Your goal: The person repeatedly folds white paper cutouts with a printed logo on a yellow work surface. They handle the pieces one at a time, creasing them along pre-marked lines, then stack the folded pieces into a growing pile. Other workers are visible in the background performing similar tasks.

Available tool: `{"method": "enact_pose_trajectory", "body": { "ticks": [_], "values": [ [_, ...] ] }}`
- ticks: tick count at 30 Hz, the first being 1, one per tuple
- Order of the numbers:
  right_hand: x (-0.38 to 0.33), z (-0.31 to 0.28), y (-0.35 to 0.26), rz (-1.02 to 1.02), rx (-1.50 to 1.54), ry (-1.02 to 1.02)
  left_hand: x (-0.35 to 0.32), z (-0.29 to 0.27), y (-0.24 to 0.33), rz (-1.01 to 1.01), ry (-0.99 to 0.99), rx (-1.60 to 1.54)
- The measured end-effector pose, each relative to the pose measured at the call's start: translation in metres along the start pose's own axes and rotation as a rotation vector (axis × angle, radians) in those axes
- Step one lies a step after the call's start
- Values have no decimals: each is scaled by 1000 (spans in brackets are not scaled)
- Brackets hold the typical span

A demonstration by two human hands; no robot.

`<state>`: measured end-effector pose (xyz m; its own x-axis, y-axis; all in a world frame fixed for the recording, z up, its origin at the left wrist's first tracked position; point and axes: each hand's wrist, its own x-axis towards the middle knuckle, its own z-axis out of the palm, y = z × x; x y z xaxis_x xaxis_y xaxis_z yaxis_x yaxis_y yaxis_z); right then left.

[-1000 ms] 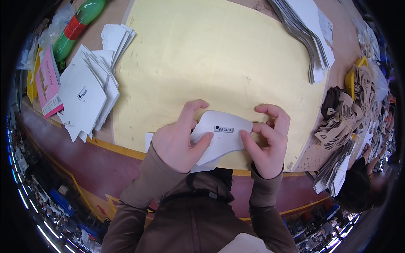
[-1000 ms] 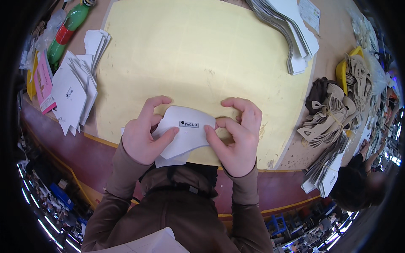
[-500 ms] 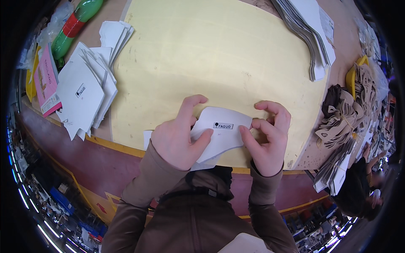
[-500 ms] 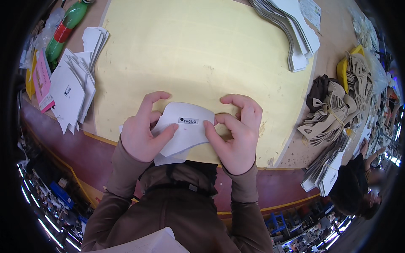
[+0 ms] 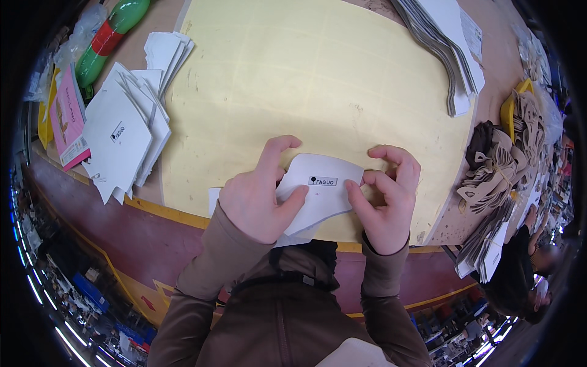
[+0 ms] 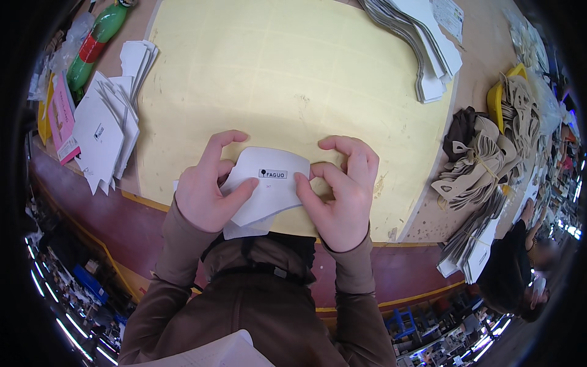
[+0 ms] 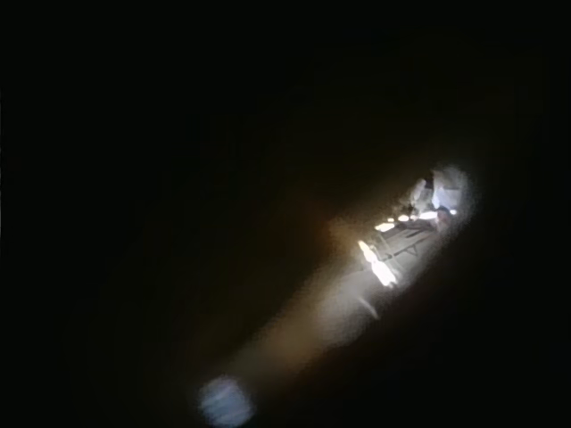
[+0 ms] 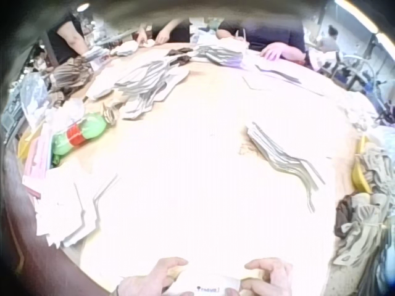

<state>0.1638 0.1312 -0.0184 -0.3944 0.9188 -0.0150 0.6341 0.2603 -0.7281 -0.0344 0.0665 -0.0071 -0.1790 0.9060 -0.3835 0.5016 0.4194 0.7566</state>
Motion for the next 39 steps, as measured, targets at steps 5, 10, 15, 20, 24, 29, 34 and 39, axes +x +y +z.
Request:
{"method": "enact_pose_trajectory", "body": {
  "ticks": [5, 10, 15, 20, 24, 29, 34, 39],
  "values": [
    [0, 1, -1, -3, -12, 6, 1, 0, 0, 19, 7, -8],
    [0, 2, 0, 3, -7, 15, 0, 0, -1, 14, 12, -7],
    [1, 2, 2, -38, -20, 18, 1, 1, -1, 17, 21, 9],
    [0, 2, 2, -27, -17, 15, 1, 4, -1, 38, 38, 52],
    [1, 2, 1, -21, -23, 13, 1, 5, -2, 55, 54, 53],
    [1, 2, 1, -21, -25, 15, 1, 5, -1, 70, 57, 67],
    [1, 3, 1, -28, -28, 19, 0, 3, 2, 14, 7, 49],
    [2, 3, 0, -20, -50, 11, 1, 2, 3, 6, -2, 54]
  ]
}}
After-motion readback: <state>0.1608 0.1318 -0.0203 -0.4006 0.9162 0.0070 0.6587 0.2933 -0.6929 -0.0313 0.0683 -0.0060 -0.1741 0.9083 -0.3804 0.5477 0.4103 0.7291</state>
